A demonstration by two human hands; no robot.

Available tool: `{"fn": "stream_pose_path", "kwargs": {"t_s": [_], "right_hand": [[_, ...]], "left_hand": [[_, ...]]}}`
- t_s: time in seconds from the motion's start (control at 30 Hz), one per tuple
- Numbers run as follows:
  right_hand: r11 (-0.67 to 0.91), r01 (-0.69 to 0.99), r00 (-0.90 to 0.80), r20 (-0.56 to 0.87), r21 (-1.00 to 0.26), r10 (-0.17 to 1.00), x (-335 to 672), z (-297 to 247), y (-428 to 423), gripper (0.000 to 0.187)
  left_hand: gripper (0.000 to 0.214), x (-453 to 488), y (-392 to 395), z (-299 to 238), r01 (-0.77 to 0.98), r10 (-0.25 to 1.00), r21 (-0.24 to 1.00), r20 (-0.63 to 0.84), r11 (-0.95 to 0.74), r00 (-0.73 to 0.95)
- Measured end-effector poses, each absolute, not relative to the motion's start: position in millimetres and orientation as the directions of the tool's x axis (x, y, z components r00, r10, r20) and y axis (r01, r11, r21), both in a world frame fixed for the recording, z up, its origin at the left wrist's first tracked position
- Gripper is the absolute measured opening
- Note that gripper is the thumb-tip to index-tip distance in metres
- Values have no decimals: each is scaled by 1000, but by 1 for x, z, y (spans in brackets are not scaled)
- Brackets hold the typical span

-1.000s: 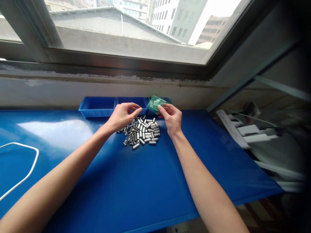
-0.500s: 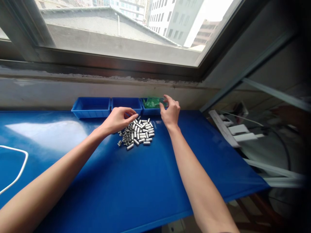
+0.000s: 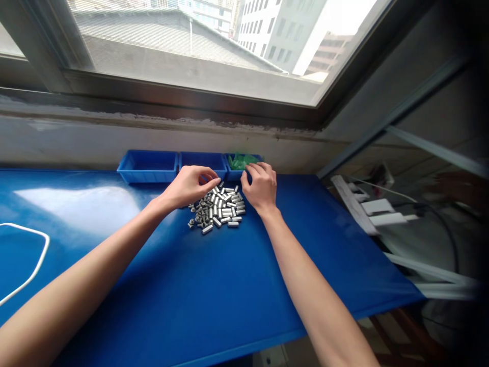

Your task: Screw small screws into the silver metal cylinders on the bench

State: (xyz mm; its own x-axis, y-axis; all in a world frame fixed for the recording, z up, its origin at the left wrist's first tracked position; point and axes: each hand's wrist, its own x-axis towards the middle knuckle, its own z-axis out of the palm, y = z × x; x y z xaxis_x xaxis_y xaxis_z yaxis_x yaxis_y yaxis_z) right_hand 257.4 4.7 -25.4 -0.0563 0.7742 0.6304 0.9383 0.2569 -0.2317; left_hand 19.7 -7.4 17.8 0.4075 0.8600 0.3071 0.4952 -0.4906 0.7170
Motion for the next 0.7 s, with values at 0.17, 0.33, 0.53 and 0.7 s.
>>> {"fn": "stream_pose_path", "kwargs": {"t_s": [0.17,0.33,0.53,0.7], "right_hand": [[198,953,-14,620,-229,785,257,-24,2,34],[249,929,0,674,-273,738,246,-14,-4,30],[355,765,-43,508,-537,860,218,-16,-17,30],[249,795,-18,388,-553,921,210,-40,-29,43]], "left_hand": [[33,19,-7,18,503,854,705,304,-500,423],[31,12,-1,23,541,856,674,305,-504,417],[33,-12,-4,10,563,850,639,355,-525,390],[40,-35,-20,-24,561,789,555,418,-614,450]]}}
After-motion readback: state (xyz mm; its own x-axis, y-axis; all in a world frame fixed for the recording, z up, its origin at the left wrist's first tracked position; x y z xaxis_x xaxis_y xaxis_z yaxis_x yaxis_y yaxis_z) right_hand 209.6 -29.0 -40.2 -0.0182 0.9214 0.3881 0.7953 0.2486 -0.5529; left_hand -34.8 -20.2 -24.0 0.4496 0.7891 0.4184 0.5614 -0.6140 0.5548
